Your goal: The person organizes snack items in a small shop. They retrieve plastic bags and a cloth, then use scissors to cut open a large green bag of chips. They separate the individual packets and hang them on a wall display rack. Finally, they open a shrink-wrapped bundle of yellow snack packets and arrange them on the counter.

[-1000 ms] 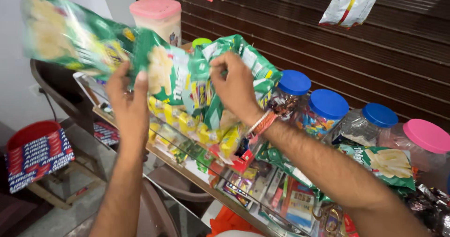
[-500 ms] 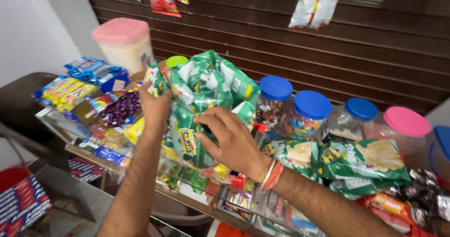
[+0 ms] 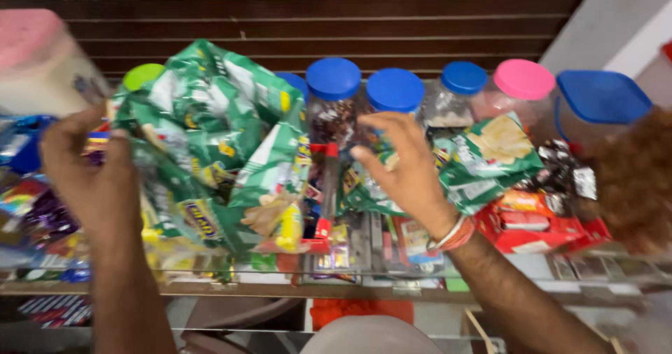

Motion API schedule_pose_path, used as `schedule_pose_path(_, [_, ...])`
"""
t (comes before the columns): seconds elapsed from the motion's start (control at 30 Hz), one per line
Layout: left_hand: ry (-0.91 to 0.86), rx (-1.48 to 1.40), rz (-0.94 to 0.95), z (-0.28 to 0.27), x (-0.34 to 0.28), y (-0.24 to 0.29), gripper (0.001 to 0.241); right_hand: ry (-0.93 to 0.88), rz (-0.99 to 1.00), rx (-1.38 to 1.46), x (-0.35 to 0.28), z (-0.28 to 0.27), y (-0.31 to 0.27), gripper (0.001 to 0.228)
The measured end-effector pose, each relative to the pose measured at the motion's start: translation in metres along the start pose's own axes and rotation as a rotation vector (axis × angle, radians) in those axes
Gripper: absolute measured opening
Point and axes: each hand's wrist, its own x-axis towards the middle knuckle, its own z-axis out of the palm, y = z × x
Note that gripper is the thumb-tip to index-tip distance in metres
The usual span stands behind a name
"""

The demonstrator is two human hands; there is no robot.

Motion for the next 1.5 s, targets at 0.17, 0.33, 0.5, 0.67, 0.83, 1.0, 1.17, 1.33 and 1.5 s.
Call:
schedule_pose_path(0.17, [0.114,-0.13,-0.107,0.012,-0.021,0.103,0.023,0.144,0.289,-0.117,-0.041,-0.043,0.041,0.039])
schedule_pose_path(0.33, [-0.109,-0.162,0.054,0.068,-0.061,0.17,0.025,0.279,0.481,-0.032,-0.083,-0.061,0.054,0.038])
schedule_pose_path(0.5, [-0.549,-0.289,0.03,0.154,-0.113,0.186,0.037,0.308,0.62,0.022,-0.111,-0.072,0.053,0.041])
schedule_pose_path(0.67, [-0.972,-0.04,0.139,0.222,-0.155,0.168,0.032,0.329,0.694,0.06,-0.126,-0.086,0.054,0.041])
schedule_pose_path(0.83, [-1.102,0.006,0.136,0.243,-0.17,0.162,0.069,0.332,0.679,0.032,-0.142,-0.112,0.058,0.042])
schedule_pose_path(1.0, [-0.902,-0.118,0.072,0.233,-0.142,0.188,0.077,0.358,0.762,-0.003,-0.161,-0.126,0.06,0.043])
schedule_pose_path(1.17, [-0.593,-0.288,0.17,0.209,-0.088,0.239,0.078,0.304,0.789,0.089,-0.161,-0.128,0.058,0.043])
schedule_pose_path(1.33, [-0.386,-0.325,0.307,0.181,-0.047,0.303,0.078,0.239,0.69,0.24,-0.133,-0.129,0.055,0.064])
schedule_pose_path(1.5, [-0.368,-0.295,0.352,0.162,-0.023,0.35,0.079,0.155,0.599,0.446,-0.098,-0.134,0.044,0.091])
